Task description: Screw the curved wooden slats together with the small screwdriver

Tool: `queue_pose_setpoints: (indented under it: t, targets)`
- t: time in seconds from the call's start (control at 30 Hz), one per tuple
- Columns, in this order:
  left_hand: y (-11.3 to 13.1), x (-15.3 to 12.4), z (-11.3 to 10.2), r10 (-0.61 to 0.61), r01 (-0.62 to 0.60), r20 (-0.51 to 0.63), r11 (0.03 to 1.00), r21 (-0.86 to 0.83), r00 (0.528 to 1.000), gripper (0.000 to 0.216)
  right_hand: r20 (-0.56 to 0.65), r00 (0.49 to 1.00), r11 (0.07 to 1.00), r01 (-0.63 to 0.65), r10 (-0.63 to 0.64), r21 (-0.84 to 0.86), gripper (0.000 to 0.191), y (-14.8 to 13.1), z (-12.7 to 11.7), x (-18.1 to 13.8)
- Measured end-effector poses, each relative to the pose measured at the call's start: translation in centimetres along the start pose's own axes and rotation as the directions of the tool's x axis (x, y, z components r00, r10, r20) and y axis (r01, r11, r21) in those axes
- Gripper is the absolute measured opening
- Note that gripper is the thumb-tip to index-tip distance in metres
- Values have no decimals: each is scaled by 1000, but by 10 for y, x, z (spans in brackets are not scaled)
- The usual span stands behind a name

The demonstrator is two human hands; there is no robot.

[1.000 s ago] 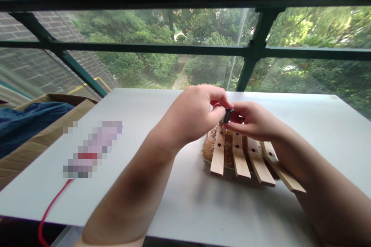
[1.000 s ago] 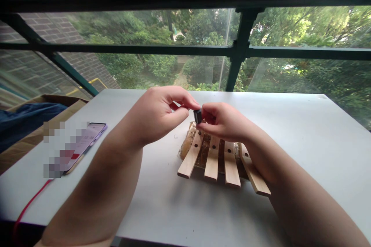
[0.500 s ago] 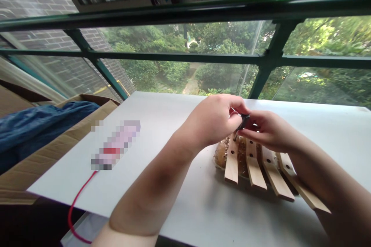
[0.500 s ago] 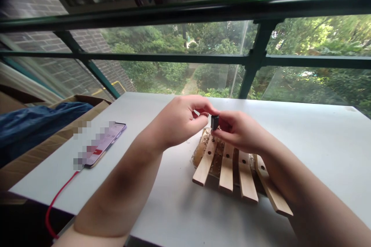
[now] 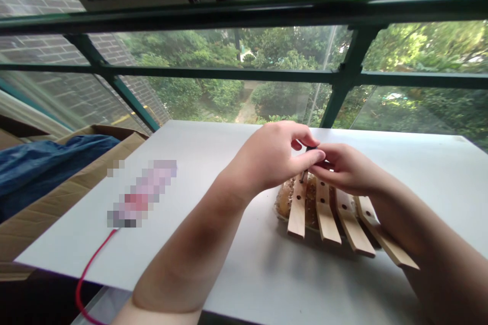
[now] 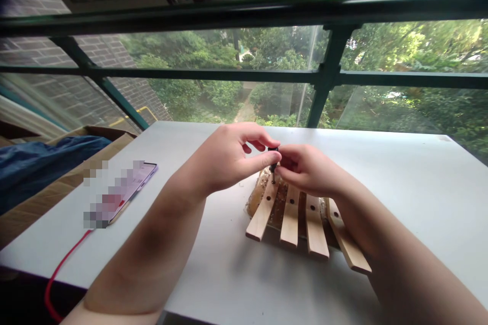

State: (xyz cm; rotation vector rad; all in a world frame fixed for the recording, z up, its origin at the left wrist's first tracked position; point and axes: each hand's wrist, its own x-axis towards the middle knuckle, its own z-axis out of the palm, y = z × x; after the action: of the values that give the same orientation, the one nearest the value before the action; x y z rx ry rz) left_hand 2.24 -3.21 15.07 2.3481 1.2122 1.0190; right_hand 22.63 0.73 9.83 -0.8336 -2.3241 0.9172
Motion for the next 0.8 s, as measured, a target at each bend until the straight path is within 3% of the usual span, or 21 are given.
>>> queue_pose_setpoints:
  t: [0.27,0.57,0.8]
  targets:
    - [1,1,-1,37,-36,-20,999,30,999,9,3,1000,1000,0,0,-11,15,-2,2,1]
    - [0,1,-2,85,-82,49,995,-50,995,22,39,998,999,45,-44,-14,30,1,-1,0]
    - [1,0,-1,106,-101,71,993,-61,992,28,29,999,999,41,-41,-5,17,2,-1,1]
